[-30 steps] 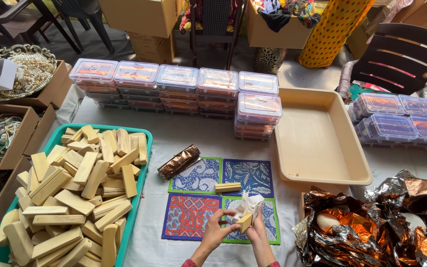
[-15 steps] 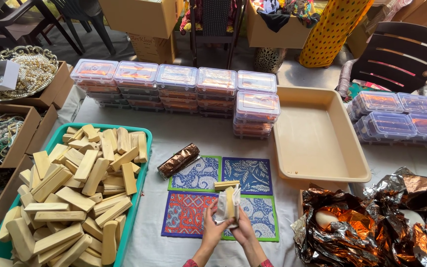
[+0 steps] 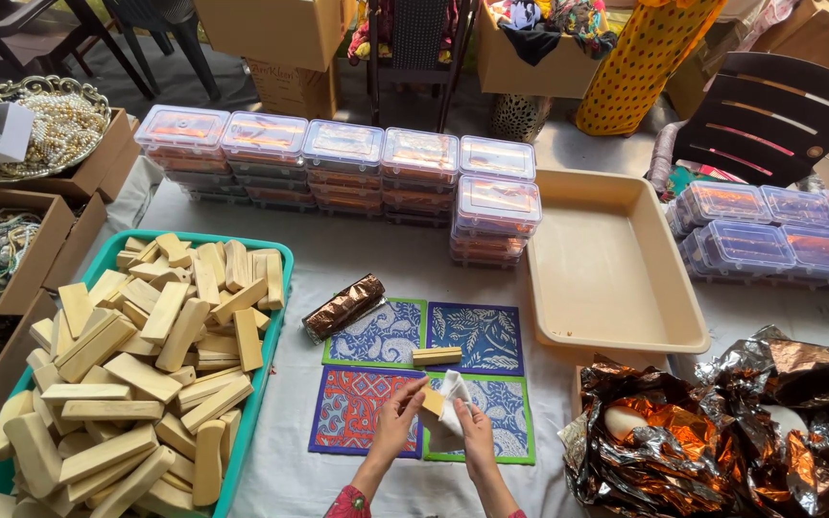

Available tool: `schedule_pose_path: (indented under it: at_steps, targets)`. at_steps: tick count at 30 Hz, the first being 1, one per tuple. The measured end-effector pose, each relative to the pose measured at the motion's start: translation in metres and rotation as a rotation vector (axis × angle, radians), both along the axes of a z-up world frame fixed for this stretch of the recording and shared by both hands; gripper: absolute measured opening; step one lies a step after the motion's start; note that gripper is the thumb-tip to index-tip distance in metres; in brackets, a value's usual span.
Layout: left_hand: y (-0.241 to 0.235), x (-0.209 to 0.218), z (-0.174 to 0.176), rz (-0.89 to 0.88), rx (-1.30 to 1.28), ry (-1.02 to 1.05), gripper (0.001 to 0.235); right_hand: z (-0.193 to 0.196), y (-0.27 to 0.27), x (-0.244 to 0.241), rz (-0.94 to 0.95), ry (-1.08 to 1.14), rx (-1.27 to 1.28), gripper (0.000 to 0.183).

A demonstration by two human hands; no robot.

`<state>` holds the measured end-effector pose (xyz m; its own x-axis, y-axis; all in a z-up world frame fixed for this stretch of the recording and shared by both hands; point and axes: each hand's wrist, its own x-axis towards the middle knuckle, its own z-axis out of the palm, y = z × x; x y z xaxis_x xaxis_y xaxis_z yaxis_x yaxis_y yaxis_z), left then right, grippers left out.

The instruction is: The person wraps rectangular soap bars in copper-colored foil. They pick up a soap bar, place it on a foil sheet, fold the foil around it, and set the wrapped item aside. They also wipe a soap bar with a white cloth before wrapping it.

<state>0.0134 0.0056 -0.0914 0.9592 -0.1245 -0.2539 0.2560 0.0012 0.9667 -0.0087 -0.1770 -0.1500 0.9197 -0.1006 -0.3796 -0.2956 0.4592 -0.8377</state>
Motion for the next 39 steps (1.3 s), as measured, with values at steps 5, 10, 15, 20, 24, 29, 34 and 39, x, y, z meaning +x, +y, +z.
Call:
schedule_pose_path:
  at_steps: [5, 10, 15, 20, 24, 29, 34, 39]
  targets:
    - [-0.010, -0.010, 0.000, -0.152, -0.083, -0.066, 0.031, -0.048, -0.031, 0.006, -0.230, 0.041, 0.176, 0.035]
    - [-0.034, -0.035, 0.037, -0.251, 0.085, -0.183, 0.038, -0.037, -0.030, 0.011, -0.283, 0.118, 0.476, 0.045]
    - [-0.039, -0.026, 0.021, 0.048, 0.306, -0.335, 0.086, -0.013, 0.000, 0.010, -0.074, 0.108, 0.555, 0.048]
    - [-0.022, -0.013, 0.025, 0.177, 0.351, -0.341, 0.103, 0.013, 0.017, 0.011, 0.025, 0.075, 0.292, 0.042]
    - [-0.005, 0.000, 0.033, 0.087, 0.197, -0.342, 0.116, 0.013, 0.017, 0.010, 0.008, 0.037, -0.033, 0.038]
    - [0.002, 0.010, -0.006, -0.047, -0.070, -0.089, 0.041, 0.002, 0.011, 0.012, -0.173, 0.012, -0.089, 0.036]
    - [-0.007, -0.024, -0.001, -0.163, 0.012, -0.109, 0.031, -0.062, -0.017, 0.015, -0.387, 0.001, 0.074, 0.037]
    - [-0.016, -0.043, 0.013, -0.317, -0.119, -0.035, 0.044, -0.057, -0.014, 0.014, -0.307, 0.236, 0.409, 0.048]
